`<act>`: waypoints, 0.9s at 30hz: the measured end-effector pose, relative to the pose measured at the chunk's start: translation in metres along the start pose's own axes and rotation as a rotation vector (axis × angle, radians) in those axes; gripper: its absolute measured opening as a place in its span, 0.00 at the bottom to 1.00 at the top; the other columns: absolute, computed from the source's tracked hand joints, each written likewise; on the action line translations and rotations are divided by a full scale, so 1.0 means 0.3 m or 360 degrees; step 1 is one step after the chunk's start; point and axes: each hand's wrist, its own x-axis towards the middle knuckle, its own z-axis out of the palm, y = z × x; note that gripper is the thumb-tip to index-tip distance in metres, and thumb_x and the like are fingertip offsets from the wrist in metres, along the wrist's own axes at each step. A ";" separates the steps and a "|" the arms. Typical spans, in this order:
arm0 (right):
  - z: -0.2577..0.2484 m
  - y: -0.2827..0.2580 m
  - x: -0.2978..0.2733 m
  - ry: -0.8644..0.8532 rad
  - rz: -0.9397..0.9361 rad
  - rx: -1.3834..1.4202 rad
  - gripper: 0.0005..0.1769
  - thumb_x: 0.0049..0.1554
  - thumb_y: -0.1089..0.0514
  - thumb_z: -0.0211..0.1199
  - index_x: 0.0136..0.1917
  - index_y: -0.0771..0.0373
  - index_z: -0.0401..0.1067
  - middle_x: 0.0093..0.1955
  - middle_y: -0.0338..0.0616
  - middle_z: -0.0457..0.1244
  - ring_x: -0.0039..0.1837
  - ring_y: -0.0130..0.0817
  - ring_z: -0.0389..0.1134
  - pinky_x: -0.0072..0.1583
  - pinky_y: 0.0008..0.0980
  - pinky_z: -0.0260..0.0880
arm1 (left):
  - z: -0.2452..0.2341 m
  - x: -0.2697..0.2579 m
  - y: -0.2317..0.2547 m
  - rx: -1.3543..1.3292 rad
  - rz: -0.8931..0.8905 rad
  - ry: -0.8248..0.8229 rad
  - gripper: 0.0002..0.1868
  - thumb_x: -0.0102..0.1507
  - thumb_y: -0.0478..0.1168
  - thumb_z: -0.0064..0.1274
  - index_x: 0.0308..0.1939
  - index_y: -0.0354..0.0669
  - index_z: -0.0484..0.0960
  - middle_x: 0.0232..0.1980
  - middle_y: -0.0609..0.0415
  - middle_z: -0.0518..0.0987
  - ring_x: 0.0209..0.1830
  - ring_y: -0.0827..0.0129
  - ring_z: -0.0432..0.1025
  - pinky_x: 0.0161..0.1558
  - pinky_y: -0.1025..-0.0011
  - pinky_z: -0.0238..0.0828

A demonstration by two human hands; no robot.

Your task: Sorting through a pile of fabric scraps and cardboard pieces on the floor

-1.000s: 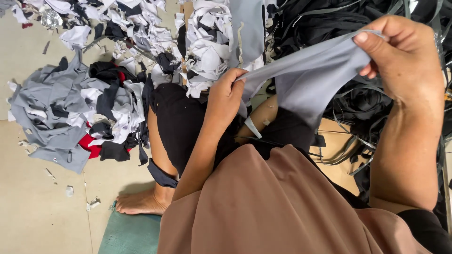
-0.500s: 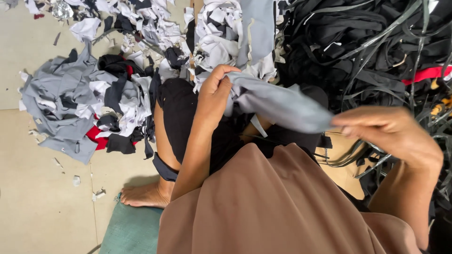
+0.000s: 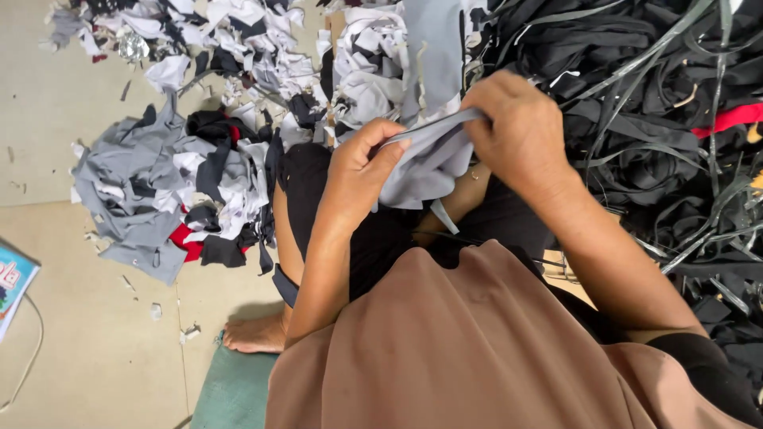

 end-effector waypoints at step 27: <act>-0.334 -0.033 -0.089 -0.1548 -0.0065 0.1126 0.20 0.56 0.70 0.53 0.57 0.55 0.76 0.51 0.34 0.73 0.48 0.29 0.76 0.48 0.33 0.76 | -0.306 -0.159 -0.072 0.0977 0.0019 0.0415 0.09 0.67 0.31 0.48 0.46 0.39 0.83 0.46 0.50 0.79 0.50 0.60 0.73 0.53 0.66 0.67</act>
